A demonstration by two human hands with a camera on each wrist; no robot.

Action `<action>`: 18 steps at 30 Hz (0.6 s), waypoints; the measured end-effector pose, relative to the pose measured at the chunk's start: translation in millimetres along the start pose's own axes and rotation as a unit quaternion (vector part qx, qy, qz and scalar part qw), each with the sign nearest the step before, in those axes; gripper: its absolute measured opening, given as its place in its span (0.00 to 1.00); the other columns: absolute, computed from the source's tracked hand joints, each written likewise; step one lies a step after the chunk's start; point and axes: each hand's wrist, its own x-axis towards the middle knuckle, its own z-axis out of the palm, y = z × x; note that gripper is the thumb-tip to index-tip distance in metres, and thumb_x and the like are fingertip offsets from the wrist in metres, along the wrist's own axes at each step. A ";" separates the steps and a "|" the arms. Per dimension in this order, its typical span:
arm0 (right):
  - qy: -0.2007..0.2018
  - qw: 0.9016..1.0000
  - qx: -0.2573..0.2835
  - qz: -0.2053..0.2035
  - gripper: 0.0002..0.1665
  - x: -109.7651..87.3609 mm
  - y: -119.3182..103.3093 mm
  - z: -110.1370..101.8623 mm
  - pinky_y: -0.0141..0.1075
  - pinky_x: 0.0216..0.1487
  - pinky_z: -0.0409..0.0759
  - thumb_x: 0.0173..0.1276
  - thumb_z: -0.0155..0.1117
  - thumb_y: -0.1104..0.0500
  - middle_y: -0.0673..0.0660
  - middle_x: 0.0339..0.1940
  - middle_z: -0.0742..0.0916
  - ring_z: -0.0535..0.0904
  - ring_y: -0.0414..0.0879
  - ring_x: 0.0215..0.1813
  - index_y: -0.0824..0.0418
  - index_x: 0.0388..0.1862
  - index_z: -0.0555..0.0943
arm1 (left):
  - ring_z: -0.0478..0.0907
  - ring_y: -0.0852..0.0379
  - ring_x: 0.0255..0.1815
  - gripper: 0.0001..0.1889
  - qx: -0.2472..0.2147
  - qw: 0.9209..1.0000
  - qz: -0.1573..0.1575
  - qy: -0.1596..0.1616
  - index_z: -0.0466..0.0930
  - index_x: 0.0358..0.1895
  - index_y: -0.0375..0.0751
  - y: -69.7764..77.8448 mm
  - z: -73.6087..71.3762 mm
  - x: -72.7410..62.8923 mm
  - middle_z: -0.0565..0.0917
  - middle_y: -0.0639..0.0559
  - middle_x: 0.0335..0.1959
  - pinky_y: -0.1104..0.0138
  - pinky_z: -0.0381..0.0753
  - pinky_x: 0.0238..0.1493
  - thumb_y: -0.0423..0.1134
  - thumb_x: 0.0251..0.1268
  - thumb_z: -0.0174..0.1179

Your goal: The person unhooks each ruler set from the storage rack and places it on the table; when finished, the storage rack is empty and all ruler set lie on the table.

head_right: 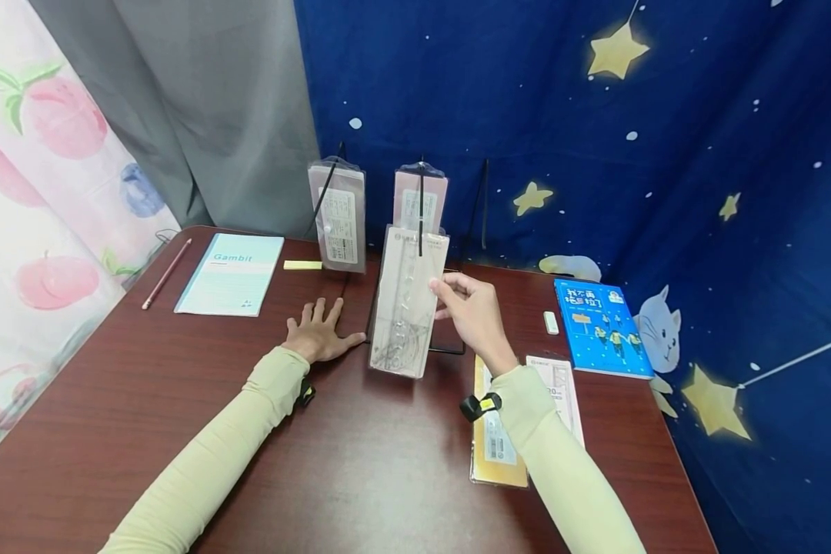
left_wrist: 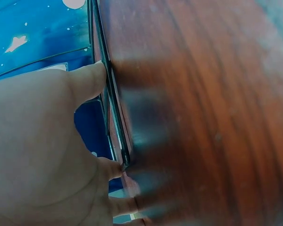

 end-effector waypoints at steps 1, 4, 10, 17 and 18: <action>0.000 1.000 -0.003 0.002 0.20 -0.9 -0.2 -0.3 0.35 0.39 0.89 0.74 0.68 0.47 0.54 0.34 0.89 0.89 0.42 0.27 0.64 0.50 0.87 | 0.36 0.33 0.87 0.49 -0.001 1.000 0.001 0.000 0.37 0.87 0.50 -0.1 0.0 -0.1 0.39 0.35 0.87 0.32 0.41 0.80 0.72 0.75 0.44; -0.001 1.000 -0.007 0.007 0.21 -3.4 0.0 -0.8 0.35 0.40 0.89 0.74 0.68 0.47 0.56 0.35 0.90 0.89 0.42 0.27 0.64 0.50 0.87 | 0.36 0.33 0.87 0.49 -0.002 1.000 0.002 0.000 0.37 0.87 0.50 -0.1 0.1 -0.5 0.39 0.35 0.87 0.31 0.41 0.80 0.71 0.75 0.44; -0.003 1.000 0.001 0.012 0.21 -8.3 1.4 0.4 0.36 0.39 0.89 0.75 0.68 0.48 0.56 0.36 0.89 0.89 0.42 0.28 0.65 0.50 0.87 | 0.36 0.33 0.87 0.48 -0.001 1.000 0.003 0.000 0.37 0.87 0.49 0.1 -0.1 -0.2 0.39 0.35 0.87 0.31 0.41 0.80 0.71 0.75 0.44; -0.007 1.000 0.003 0.004 0.20 -16.0 2.4 1.8 0.36 0.39 0.89 0.74 0.68 0.48 0.56 0.36 0.90 0.89 0.44 0.28 0.64 0.49 0.87 | 0.36 0.32 0.87 0.49 -0.002 1.000 0.001 -0.002 0.37 0.86 0.49 -0.4 -0.7 -0.9 0.39 0.35 0.87 0.31 0.41 0.80 0.71 0.75 0.44; -0.008 1.000 -0.001 0.005 0.20 -17.3 2.4 1.7 0.36 0.40 0.89 0.74 0.68 0.47 0.56 0.36 0.90 0.89 0.44 0.28 0.64 0.49 0.87 | 0.36 0.32 0.87 0.49 -0.002 1.000 0.001 -0.002 0.37 0.86 0.49 -0.4 -0.7 -1.0 0.39 0.34 0.87 0.31 0.41 0.80 0.71 0.75 0.44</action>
